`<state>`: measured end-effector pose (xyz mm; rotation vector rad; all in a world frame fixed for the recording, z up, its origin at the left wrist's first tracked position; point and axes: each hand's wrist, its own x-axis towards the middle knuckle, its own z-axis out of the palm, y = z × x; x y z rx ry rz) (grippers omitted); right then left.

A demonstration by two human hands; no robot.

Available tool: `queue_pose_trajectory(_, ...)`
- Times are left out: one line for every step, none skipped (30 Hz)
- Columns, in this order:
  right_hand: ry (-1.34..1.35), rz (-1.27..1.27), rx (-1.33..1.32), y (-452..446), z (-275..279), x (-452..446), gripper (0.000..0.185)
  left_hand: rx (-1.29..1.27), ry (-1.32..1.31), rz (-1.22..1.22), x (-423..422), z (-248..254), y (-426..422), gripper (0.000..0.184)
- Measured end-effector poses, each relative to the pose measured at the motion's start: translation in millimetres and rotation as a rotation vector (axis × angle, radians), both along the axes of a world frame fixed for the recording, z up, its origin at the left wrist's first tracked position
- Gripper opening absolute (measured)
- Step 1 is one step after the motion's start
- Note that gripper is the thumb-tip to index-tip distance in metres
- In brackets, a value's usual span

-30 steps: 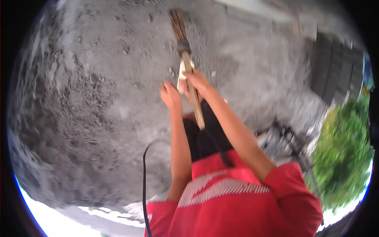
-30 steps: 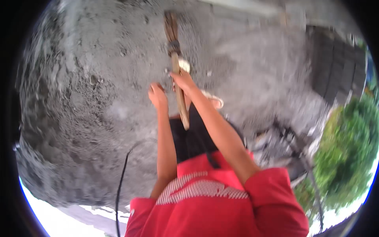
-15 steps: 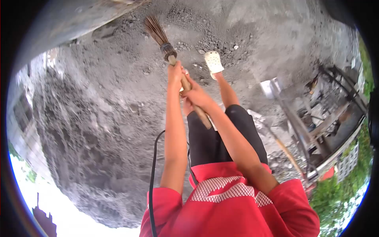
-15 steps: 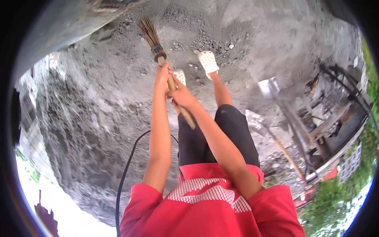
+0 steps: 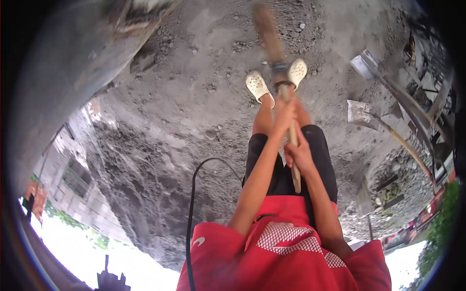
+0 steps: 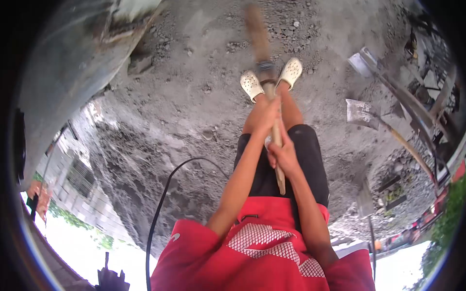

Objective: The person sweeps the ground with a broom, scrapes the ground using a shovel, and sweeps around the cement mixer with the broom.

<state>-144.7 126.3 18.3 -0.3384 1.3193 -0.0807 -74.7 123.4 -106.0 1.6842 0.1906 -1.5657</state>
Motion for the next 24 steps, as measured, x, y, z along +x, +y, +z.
queue_pose_trajectory(-0.077, 0.042, 0.05, 6, -2, 1, 0.073, 0.014, -0.034, -0.012, 18, 1, 12, 0.027)
queue_pose_trajectory(-0.16, 0.09, 0.096, 8, -11, 4, 0.074, -0.021, -0.009, -0.002, 32, -24, 35, 0.027)
queue_pose_trajectory(-0.269, 0.073, 0.138, 1, -20, 16, 0.074, 0.161, -0.135, 0.161, 52, 13, 11, 0.022)
queue_pose_trajectory(-0.378, 0.057, 0.184, -4, -31, 29, 0.075, 0.183, -0.196, 0.19, 73, -6, 15, 0.021)
queue_pose_trajectory(-0.407, 0.134, 0.117, -8, -53, 42, 0.074, 0.212, -0.252, 0.217, 93, -32, 23, 0.022)
queue_pose_trajectory(-0.431, 0.213, 0.052, -15, -79, 54, 0.073, 0.195, -0.192, 0.204, 118, -56, 22, 0.023)
queue_pose_trajectory(-0.361, 0.165, 0.093, -28, -96, 67, 0.07, 0.186, -0.131, 0.197, 130, -80, 15, 0.024)
queue_pose_trajectory(-0.296, 0.11, 0.142, -39, -109, 77, 0.067, 0.2, -0.095, 0.121, 127, -102, 1, 0.023)
queue_pose_trajectory(-0.118, 0.135, 0.105, -50, -121, 72, 0.063, 0.217, -0.063, 0.039, 123, -125, -15, 0.022)
queue_pose_trajectory(0.056, 0.179, 0.068, -59, -131, 56, 0.06, 0.224, -0.104, -0.091, 100, -146, -34, 0.022)
queue_pose_trajectory(0.043, 0.087, 0.038, -66, -136, 30, 0.057, 0.071, -0.054, 0.006, 68, -151, -51, 0.02)
queue_pose_trajectory(0.031, 0.002, 0.001, -71, -141, 2, 0.054, -0.037, 0.101, 0.035, 40, -207, -44, 0.017)
queue_pose_trajectory(0.05, -0.071, -0.005, -68, -139, -14, 0.053, 0.093, -0.023, -0.029, 8, -180, -67, 0.015)
queue_pose_trajectory(0.075, -0.143, -0.013, -62, -129, -27, 0.052, 0.18, -0.235, -0.273, -19, -177, -71, 0.022)
queue_pose_trajectory(0.069, -0.157, -0.014, -59, -114, -33, 0.055, 0.176, -0.157, -0.38, -27, -148, -78, 0.031)
queue_pose_trajectory(0.059, -0.165, -0.016, -58, -96, -37, 0.057, 0.176, -0.262, -0.469, -41, -151, -66, 0.034)
queue_pose_trajectory(0.048, -0.181, -0.022, -53, -78, -36, 0.06, 0.151, -0.118, -0.468, -34, -124, -62, 0.031)
queue_pose_trajectory(0.06, -0.07, -0.072, -45, -61, -32, 0.061, 0.083, -0.077, -0.305, -26, -90, -56, 0.025)
queue_pose_trajectory(0.073, 0.044, -0.124, -35, -45, -30, 0.063, 0.012, -0.034, -0.14, -16, -58, -46, 0.02)
queue_pose_trajectory(0.07, 0.084, -0.016, -21, -27, -24, 0.066, 0.032, -0.021, -0.095, -3, -35, -28, 0.017)
queue_pose_trajectory(0.012, 0.043, -0.007, -12, -4, -9, 0.069, 0.062, 0.006, -0.05, 10, -14, -7, 0.014)
queue_pose_trajectory(-0.049, 0.042, 0.083, 6, 4, -5, 0.072, 0.124, 0.023, -0.035, 25, 9, 12, 0.015)
queue_pose_trajectory(-0.141, 0.069, 0.133, 14, 11, 0, 0.072, 0.189, 0.044, -0.011, 39, 30, 28, 0.018)
queue_pose_trajectory(-0.215, 0.07, 0.204, 18, 13, 6, 0.071, 0.257, -0.058, 0.069, 47, 39, 42, 0.018)
